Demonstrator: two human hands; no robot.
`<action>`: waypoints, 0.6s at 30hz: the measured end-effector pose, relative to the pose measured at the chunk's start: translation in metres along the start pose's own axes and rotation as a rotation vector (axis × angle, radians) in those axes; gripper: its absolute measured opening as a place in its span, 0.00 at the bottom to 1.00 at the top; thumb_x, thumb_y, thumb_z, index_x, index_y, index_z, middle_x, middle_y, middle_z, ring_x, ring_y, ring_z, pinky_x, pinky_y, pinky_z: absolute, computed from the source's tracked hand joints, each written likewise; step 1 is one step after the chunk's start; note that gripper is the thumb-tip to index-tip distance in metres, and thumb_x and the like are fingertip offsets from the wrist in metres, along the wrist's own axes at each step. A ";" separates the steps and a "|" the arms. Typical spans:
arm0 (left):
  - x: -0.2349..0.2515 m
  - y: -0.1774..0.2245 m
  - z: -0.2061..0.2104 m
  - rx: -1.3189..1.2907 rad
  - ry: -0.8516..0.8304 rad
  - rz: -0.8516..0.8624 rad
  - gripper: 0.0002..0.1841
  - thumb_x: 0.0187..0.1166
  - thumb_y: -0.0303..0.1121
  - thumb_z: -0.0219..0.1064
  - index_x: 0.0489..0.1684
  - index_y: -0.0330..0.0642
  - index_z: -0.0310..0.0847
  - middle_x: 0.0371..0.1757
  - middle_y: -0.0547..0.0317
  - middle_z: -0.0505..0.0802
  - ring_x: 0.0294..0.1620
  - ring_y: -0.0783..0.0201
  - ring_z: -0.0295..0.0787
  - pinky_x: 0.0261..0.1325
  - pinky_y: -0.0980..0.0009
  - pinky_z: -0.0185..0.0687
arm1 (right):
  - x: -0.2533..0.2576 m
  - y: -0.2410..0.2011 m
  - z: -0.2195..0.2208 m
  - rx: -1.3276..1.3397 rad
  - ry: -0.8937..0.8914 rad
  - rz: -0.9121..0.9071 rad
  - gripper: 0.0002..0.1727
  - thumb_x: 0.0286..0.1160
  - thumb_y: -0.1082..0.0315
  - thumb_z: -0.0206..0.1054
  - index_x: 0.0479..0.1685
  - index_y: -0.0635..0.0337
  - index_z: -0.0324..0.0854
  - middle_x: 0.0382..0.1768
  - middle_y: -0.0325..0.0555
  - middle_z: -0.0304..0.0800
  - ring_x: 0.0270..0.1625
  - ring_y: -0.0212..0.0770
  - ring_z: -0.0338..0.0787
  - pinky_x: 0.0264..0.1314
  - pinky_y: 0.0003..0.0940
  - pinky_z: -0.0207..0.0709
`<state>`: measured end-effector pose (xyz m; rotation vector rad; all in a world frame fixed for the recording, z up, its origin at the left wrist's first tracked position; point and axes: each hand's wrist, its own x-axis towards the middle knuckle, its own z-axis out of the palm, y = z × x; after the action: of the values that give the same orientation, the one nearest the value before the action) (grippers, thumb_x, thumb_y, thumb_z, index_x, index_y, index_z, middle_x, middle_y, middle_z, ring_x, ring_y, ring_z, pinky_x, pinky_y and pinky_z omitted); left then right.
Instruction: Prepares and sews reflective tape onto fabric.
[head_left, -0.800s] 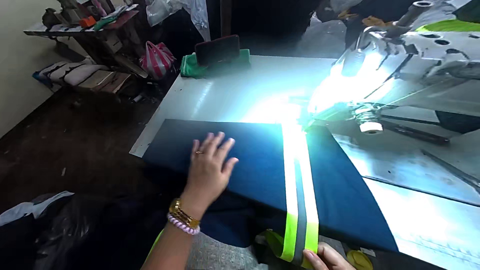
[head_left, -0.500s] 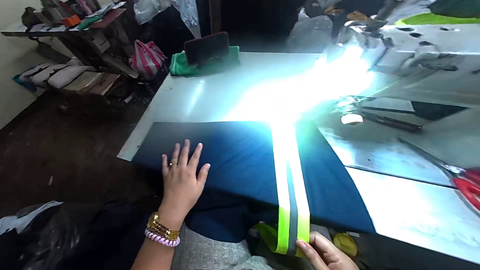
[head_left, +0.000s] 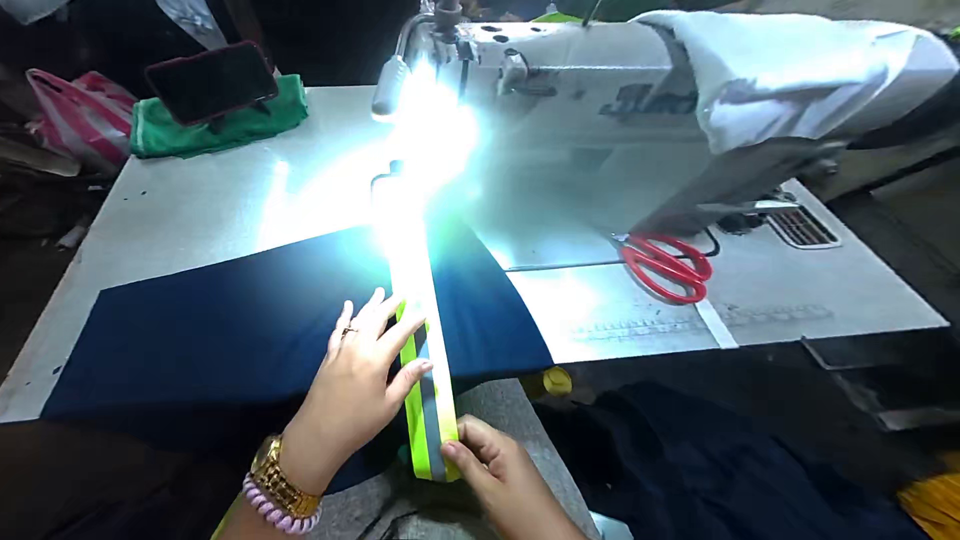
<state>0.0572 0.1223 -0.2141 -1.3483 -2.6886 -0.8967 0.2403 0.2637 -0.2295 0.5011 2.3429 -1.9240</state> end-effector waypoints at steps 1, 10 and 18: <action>0.001 0.000 0.004 0.022 -0.009 -0.010 0.28 0.82 0.63 0.55 0.76 0.66 0.82 0.86 0.67 0.76 0.92 0.56 0.60 0.88 0.35 0.53 | 0.001 0.001 0.000 -0.003 -0.005 -0.006 0.11 0.85 0.65 0.63 0.42 0.62 0.87 0.36 0.42 0.92 0.40 0.29 0.90 0.48 0.28 0.85; -0.001 -0.002 0.008 0.073 0.011 -0.035 0.31 0.79 0.65 0.57 0.78 0.66 0.81 0.87 0.66 0.75 0.92 0.58 0.61 0.90 0.38 0.52 | 0.022 -0.021 -0.022 -0.706 0.381 -0.549 0.15 0.89 0.60 0.57 0.59 0.52 0.87 0.56 0.40 0.94 0.62 0.39 0.91 0.67 0.39 0.83; 0.000 -0.003 0.007 0.063 -0.001 -0.050 0.32 0.79 0.66 0.56 0.80 0.67 0.78 0.89 0.65 0.72 0.93 0.59 0.58 0.91 0.40 0.50 | 0.040 -0.010 -0.030 -0.920 0.349 -0.663 0.18 0.81 0.67 0.60 0.60 0.41 0.91 0.56 0.36 0.94 0.60 0.40 0.91 0.65 0.40 0.82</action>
<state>0.0563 0.1244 -0.2215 -1.2749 -2.7385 -0.8076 0.2047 0.2990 -0.2242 -0.0545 3.5311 -0.6342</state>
